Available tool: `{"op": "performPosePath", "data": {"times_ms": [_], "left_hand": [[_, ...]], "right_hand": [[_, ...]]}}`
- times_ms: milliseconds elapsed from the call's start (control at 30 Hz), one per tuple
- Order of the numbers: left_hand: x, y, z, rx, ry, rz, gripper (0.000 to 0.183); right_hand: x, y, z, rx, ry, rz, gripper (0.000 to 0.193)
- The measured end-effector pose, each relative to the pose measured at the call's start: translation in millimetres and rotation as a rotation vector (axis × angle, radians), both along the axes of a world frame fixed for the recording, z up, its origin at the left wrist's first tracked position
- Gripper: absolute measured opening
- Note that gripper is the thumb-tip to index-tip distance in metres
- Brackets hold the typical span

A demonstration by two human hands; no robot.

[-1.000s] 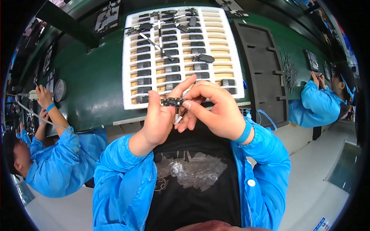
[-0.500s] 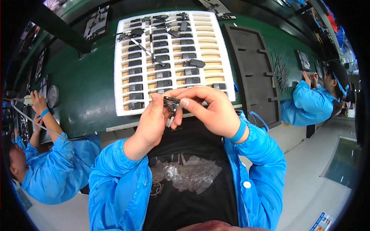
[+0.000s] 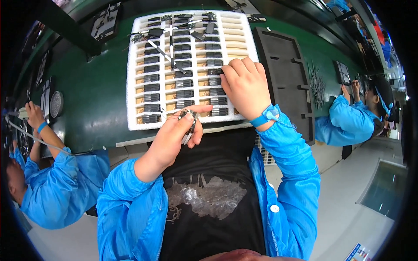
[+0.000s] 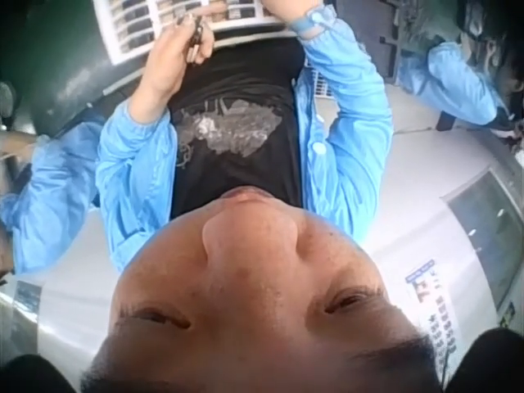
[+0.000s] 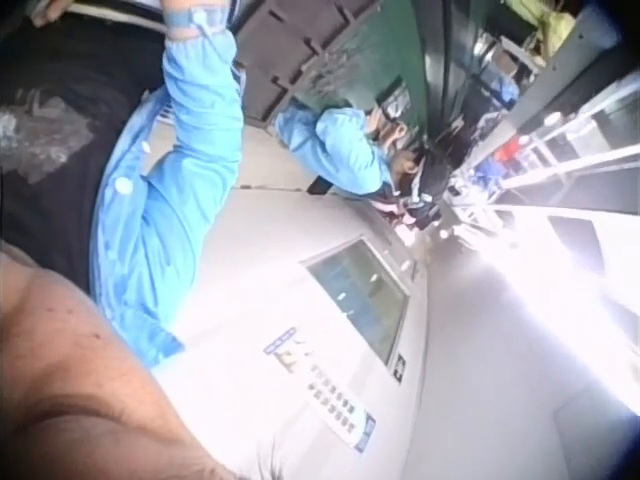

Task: The person assembles small electronic circuit boards by attaching wires and checking components at a factory workbench. The wires are cut with wire cutters.

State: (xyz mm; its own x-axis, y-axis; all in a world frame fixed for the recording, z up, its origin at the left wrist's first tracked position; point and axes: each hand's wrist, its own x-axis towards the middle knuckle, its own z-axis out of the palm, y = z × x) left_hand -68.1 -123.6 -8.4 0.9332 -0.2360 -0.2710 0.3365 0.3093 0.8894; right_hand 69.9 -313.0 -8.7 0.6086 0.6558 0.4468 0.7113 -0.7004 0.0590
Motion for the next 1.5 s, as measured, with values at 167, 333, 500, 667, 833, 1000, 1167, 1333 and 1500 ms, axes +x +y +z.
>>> {"op": "performPosePath", "data": {"times_ms": [167, 333, 500, 667, 833, 1000, 1167, 1333, 1500], "left_hand": [[0.0, 2.8, -0.9, -0.128, 0.037, 0.032, 0.051], [1.2, 6.1, 0.9, -0.136, 0.022, 0.018, 0.051], [0.3, 2.0, 0.8, -0.132, 0.008, 0.036, 0.047], [0.7, -7.6, 5.5, -0.110, -0.048, 0.096, 0.043], [0.5, -4.1, 0.1, -0.072, -0.108, 0.064, 0.035], [-0.6, -4.5, 2.0, -0.063, -0.079, 0.075, 0.030], [-1.6, -5.7, 0.8, -0.035, -0.103, 0.055, 0.030], [-3.3, -5.0, 1.7, -0.060, -0.086, 0.073, 0.032], [-2.9, -4.0, 2.1, -0.067, -0.036, 0.136, 0.028]], "right_hand": [[-0.1, 0.3, 0.4, -0.012, -0.042, 0.007, 0.010], [-2.7, -6.3, 3.5, 0.406, 0.154, 0.130, 0.013], [-30.8, -3.9, 24.2, 0.741, 0.739, -0.075, 0.010], [-51.9, -6.9, 31.9, 1.086, 1.191, 0.000, 0.014], [-58.6, -11.0, 35.0, 1.263, 1.525, 0.018, 0.014], [-62.3, -14.1, 31.3, 1.422, 1.675, 0.089, 0.012], [-67.5, -17.6, 32.5, 1.409, 1.794, 0.180, 0.013], [-72.1, -18.1, 30.5, 1.440, 1.730, 0.159, 0.012], [-73.3, -17.6, 26.4, 1.342, 1.579, 0.096, 0.009]]}}
